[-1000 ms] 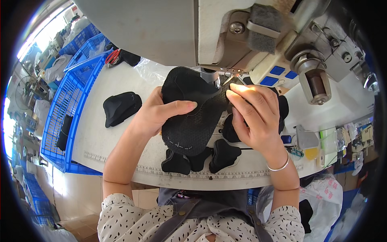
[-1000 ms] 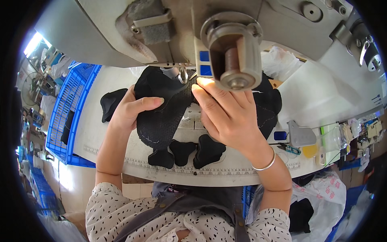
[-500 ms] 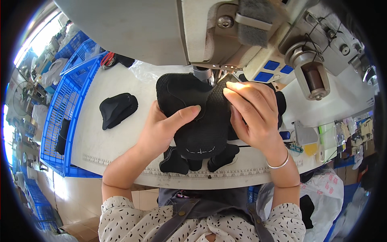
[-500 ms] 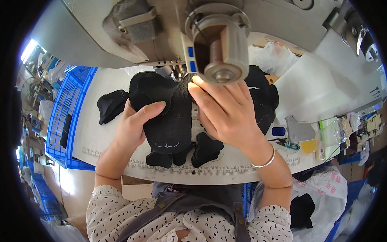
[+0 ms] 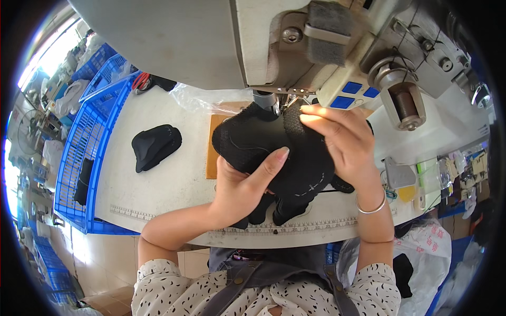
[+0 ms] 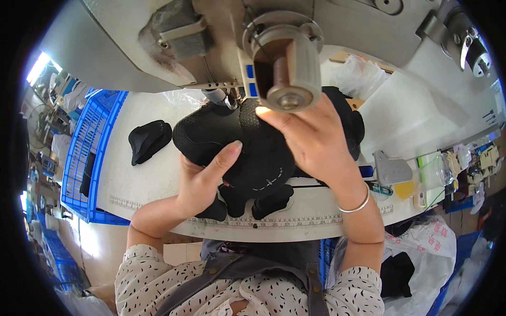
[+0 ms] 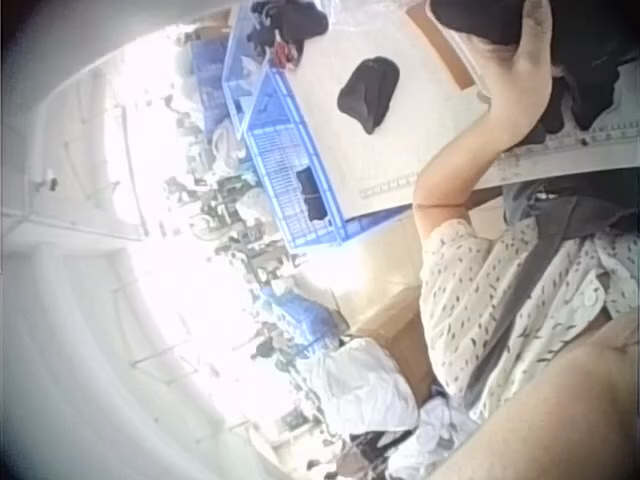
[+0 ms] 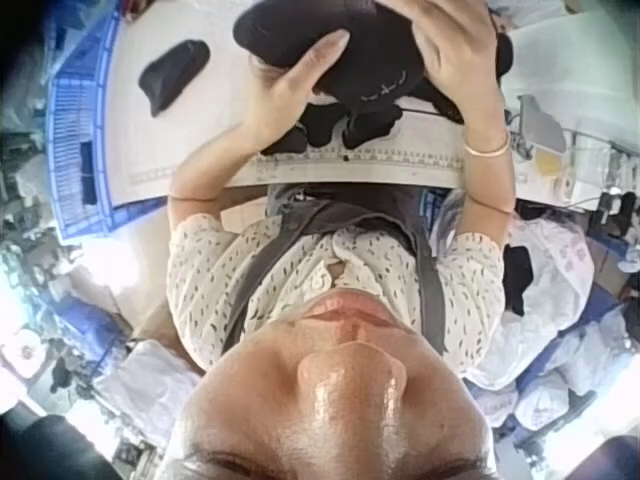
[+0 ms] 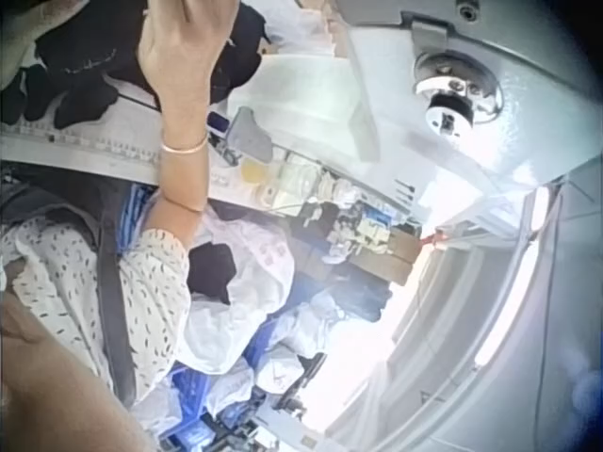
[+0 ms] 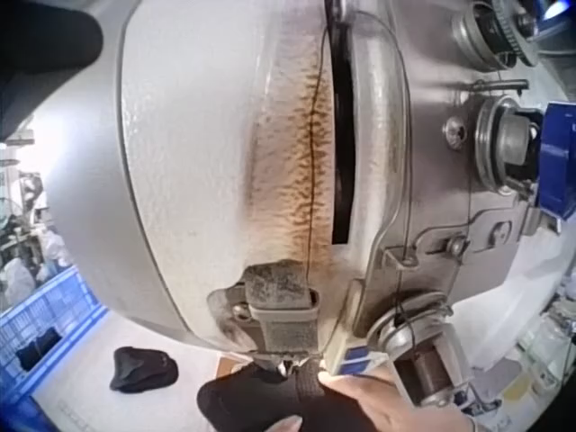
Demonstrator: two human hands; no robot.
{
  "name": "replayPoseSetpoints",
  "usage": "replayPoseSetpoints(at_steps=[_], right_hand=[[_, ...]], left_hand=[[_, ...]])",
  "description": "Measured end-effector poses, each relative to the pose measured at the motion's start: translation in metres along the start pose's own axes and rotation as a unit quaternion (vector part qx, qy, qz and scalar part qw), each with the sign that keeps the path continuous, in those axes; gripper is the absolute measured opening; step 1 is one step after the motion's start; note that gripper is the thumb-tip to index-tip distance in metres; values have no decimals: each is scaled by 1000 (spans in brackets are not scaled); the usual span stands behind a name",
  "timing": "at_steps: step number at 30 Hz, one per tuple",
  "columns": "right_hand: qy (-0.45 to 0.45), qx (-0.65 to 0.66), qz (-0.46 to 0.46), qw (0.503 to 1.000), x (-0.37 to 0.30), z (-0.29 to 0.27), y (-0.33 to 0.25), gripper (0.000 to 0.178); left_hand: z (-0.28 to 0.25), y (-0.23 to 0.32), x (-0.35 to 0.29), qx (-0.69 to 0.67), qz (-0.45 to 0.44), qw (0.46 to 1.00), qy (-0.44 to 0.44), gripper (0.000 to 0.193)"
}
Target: Stitching or sewing various black shoe components using an industrial sewing machine.
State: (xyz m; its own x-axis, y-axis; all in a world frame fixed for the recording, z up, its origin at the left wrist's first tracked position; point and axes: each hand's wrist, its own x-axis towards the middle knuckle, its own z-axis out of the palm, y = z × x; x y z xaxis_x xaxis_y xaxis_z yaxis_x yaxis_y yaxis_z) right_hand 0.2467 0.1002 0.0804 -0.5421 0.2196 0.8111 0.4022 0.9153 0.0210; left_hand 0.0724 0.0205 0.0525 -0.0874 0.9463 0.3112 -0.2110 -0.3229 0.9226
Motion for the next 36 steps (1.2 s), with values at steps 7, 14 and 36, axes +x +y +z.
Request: replayPoseSetpoints(at_steps=[7, 14, 36], right_hand=[[-37, 210, 209, 954, -3, -17, 4, 20], [-117, 410, 296, 855, 2, -14, -11, 15], [-135, 330, 246, 901, 7, -17, -18, 14]], left_hand=[[12, -9, 1, -14, 33, 999, 29, 13], [7, 2, 0, -93, -82, 992, 38, 18], [2, 8, 3, -65, -156, 985, 25, 16]])
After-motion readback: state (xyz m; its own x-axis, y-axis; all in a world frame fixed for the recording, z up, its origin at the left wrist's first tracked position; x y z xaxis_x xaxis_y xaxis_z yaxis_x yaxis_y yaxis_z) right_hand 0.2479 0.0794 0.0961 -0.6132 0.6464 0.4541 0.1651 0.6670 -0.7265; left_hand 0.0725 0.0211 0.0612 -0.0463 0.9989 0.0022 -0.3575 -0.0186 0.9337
